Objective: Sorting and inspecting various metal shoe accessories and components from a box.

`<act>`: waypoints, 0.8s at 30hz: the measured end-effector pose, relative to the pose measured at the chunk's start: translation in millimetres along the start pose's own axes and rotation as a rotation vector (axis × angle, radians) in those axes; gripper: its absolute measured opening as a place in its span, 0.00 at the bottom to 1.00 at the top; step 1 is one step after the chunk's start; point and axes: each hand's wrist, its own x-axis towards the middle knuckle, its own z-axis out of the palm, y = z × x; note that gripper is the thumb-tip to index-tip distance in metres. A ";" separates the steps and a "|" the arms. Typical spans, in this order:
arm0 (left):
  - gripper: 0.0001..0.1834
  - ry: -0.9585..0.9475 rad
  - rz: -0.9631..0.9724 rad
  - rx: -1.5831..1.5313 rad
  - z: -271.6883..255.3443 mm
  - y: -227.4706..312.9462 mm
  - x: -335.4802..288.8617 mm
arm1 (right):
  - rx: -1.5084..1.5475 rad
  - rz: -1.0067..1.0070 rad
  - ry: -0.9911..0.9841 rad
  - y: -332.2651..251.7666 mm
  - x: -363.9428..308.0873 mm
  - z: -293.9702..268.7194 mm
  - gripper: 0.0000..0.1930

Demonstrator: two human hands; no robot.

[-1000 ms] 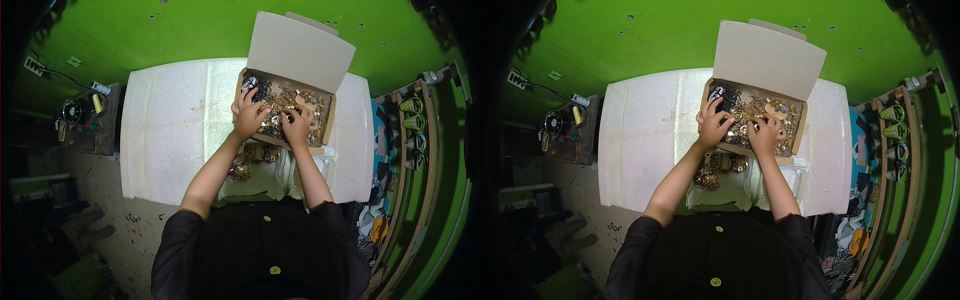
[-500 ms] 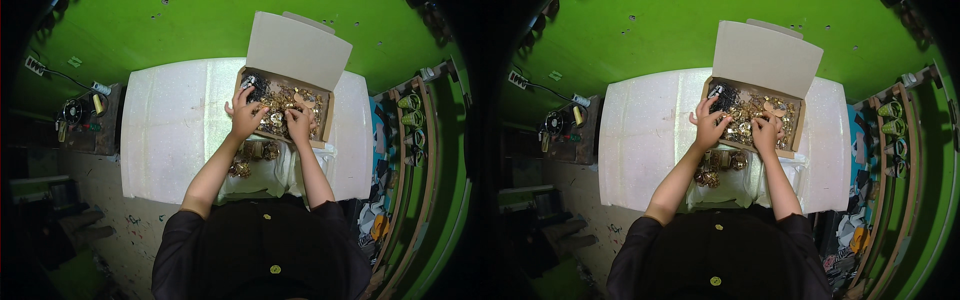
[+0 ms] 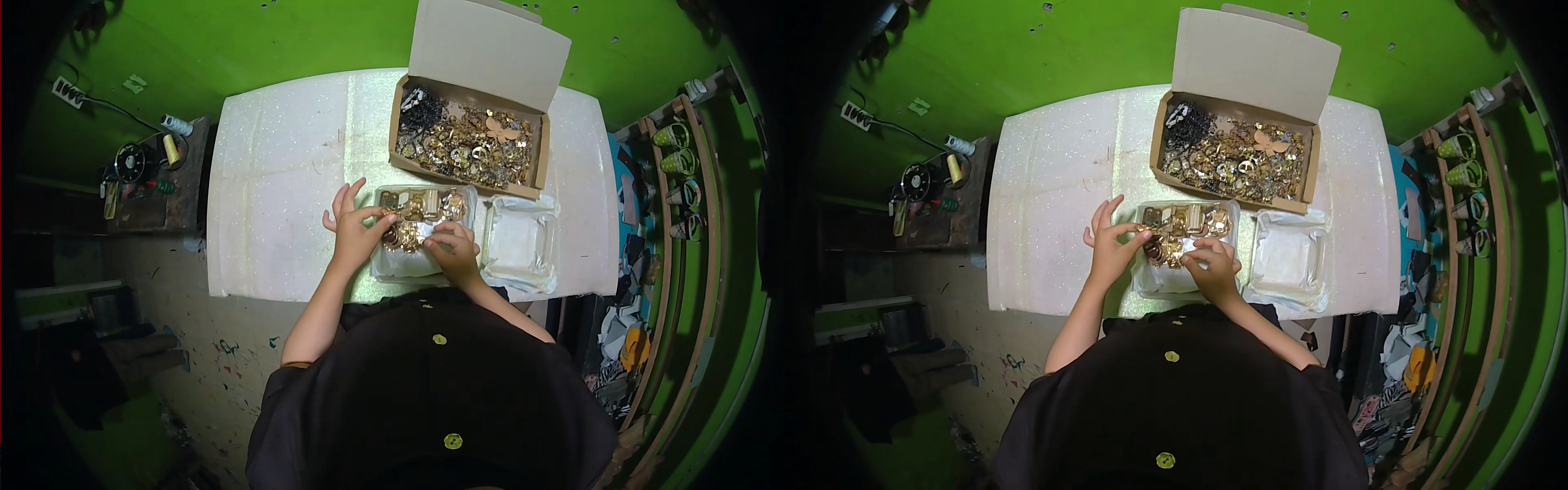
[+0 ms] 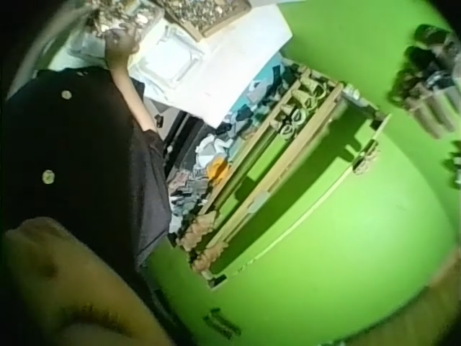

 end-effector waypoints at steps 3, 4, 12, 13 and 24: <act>0.13 -0.072 -0.062 0.049 0.5 -4.7 -17.2 | -0.079 0.030 -0.006 2.6 -9.6 10.5 0.08; 0.14 -0.111 -0.093 0.079 0.1 -4.4 -21.4 | -0.153 0.064 -0.004 1.6 -9.8 12.8 0.07; 0.14 -0.104 -0.132 0.145 3.7 -14.2 -34.1 | -0.370 -0.045 0.061 11.4 -6.1 33.8 0.09; 0.14 -0.105 -0.129 0.145 4.8 -14.4 -35.1 | -0.370 -0.047 0.061 12.5 -5.8 35.4 0.09; 0.14 -0.101 -0.149 0.116 11.4 -16.7 -42.7 | -0.468 -0.103 -0.044 13.1 -2.4 41.0 0.09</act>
